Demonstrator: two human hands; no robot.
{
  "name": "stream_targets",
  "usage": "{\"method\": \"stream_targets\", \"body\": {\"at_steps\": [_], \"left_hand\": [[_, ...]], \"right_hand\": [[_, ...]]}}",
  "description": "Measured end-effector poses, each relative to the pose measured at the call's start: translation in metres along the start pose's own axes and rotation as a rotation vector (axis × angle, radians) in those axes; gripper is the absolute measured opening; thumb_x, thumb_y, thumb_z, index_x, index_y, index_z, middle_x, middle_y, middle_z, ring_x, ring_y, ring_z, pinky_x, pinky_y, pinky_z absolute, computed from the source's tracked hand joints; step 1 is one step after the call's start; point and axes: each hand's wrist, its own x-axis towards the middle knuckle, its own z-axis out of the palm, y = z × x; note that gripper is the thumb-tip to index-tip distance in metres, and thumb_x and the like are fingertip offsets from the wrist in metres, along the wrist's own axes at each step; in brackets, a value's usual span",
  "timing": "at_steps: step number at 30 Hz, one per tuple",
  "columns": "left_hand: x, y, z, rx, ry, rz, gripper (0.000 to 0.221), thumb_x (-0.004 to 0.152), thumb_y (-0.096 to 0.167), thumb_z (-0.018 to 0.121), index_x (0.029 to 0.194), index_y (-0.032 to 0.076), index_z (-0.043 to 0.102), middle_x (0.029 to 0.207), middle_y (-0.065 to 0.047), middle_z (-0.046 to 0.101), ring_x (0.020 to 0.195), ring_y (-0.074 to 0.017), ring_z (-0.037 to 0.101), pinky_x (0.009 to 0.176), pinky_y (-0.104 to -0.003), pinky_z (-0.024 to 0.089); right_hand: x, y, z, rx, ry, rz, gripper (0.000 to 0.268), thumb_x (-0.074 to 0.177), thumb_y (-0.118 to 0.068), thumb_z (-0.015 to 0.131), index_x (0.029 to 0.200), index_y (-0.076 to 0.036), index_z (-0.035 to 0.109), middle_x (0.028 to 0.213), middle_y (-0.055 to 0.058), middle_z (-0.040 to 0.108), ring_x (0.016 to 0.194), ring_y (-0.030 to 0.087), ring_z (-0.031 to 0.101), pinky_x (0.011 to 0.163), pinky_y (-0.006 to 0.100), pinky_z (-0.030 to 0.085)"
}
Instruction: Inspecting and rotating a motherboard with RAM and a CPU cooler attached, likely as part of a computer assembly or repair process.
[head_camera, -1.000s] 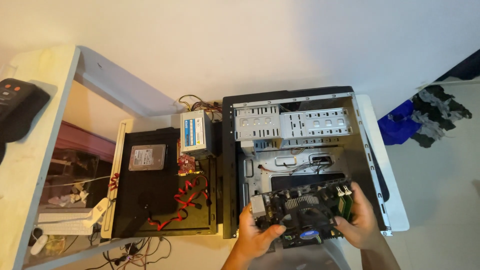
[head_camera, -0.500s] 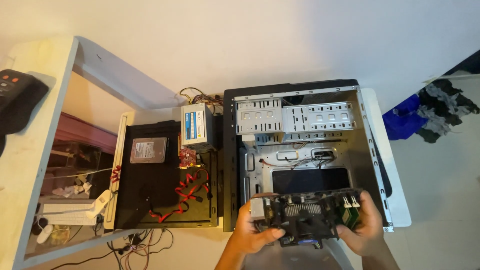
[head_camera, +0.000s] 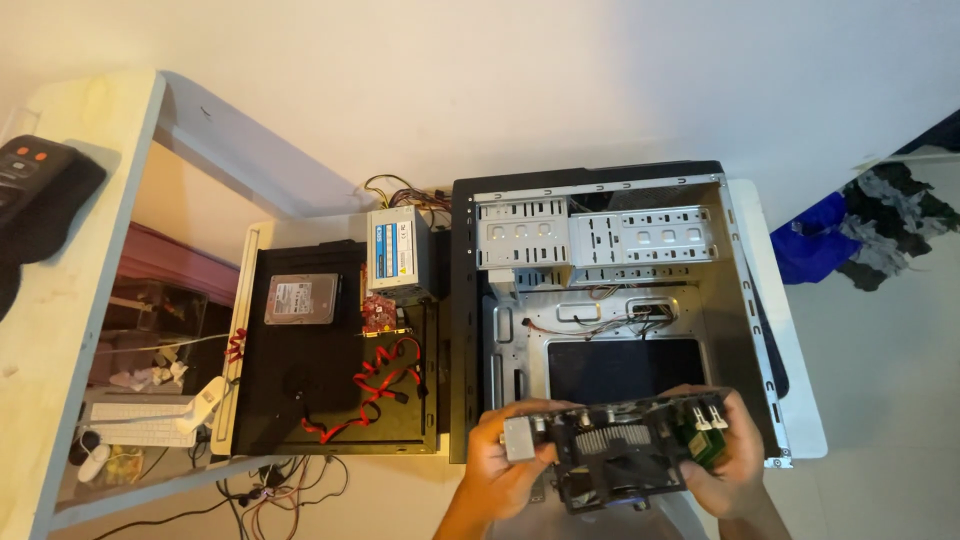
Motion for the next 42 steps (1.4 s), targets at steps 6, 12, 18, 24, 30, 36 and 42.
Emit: {"method": "stream_targets", "body": {"at_steps": [6, 12, 18, 24, 30, 36, 42], "left_hand": [[-0.002, 0.019, 0.011, 0.196, 0.046, -0.017, 0.026, 0.089, 0.009, 0.070, 0.114, 0.003, 0.072, 0.114, -0.013, 0.078, 0.103, -0.0251, 0.078, 0.089, -0.036, 0.063], [-0.004, 0.019, 0.012, 0.307, 0.079, 0.005, 0.024, 0.090, 0.020, 0.073, 0.112, 0.008, 0.074, 0.110, -0.007, 0.080, 0.097, -0.0212, 0.080, 0.085, -0.033, 0.060], [0.001, 0.030, 0.019, 0.165, 0.098, 0.050, 0.032, 0.097, 0.030, 0.068, 0.107, 0.000, 0.075, 0.106, -0.014, 0.079, 0.094, -0.0252, 0.079, 0.080, -0.034, 0.066], [-0.002, 0.022, 0.019, 0.173, 0.180, 0.072, 0.029, 0.090, 0.028, 0.077, 0.102, 0.002, 0.078, 0.100, -0.012, 0.081, 0.087, -0.0213, 0.081, 0.075, -0.029, 0.065], [-0.011, 0.021, 0.010, 0.274, 0.112, 0.091, 0.038, 0.089, 0.031, 0.066, 0.119, 0.007, 0.070, 0.111, -0.006, 0.078, 0.092, -0.0188, 0.076, 0.079, -0.031, 0.060], [-0.009, 0.012, 0.009, 0.198, 0.108, 0.092, 0.035, 0.090, 0.025, 0.070, 0.117, 0.003, 0.071, 0.103, -0.010, 0.078, 0.085, -0.0200, 0.075, 0.068, -0.032, 0.064], [-0.011, 0.000, 0.006, 0.297, 0.149, 0.022, 0.025, 0.089, 0.023, 0.075, 0.110, 0.011, 0.077, 0.099, -0.003, 0.081, 0.077, -0.0113, 0.072, 0.066, -0.027, 0.055]], "right_hand": [[0.006, 0.004, 0.004, 0.279, -0.086, -0.107, 0.062, 0.089, -0.023, 0.086, 0.130, 0.003, 0.048, 0.117, 0.024, 0.067, 0.108, 0.032, 0.068, 0.083, 0.042, 0.069], [-0.002, 0.016, -0.007, 0.311, -0.038, -0.089, 0.068, 0.085, -0.023, 0.091, 0.129, 0.003, 0.047, 0.117, 0.027, 0.065, 0.108, 0.035, 0.068, 0.086, 0.044, 0.065], [-0.017, 0.050, -0.039, 0.475, -0.004, -0.008, 0.075, 0.077, -0.007, 0.097, 0.133, 0.004, 0.048, 0.124, 0.027, 0.063, 0.113, 0.036, 0.067, 0.090, 0.050, 0.064], [-0.020, 0.063, -0.053, 1.366, -0.081, 0.524, 0.067, 0.114, -0.053, 0.023, 0.137, 0.003, 0.054, 0.132, 0.030, 0.060, 0.127, 0.045, 0.054, 0.103, 0.059, 0.047], [-0.008, 0.025, -0.011, 0.266, 0.013, -0.052, 0.076, 0.080, -0.024, 0.092, 0.135, 0.004, 0.046, 0.125, 0.021, 0.065, 0.111, 0.030, 0.069, 0.087, 0.043, 0.068], [-0.011, 0.022, -0.009, 0.171, 0.083, 0.004, 0.077, 0.075, -0.027, 0.088, 0.134, 0.003, 0.048, 0.123, 0.020, 0.066, 0.108, 0.029, 0.069, 0.085, 0.042, 0.067], [-0.005, 0.028, -0.017, 0.215, -0.003, -0.086, 0.073, 0.079, -0.017, 0.088, 0.136, 0.003, 0.047, 0.123, 0.020, 0.067, 0.110, 0.029, 0.070, 0.090, 0.041, 0.067]]}}
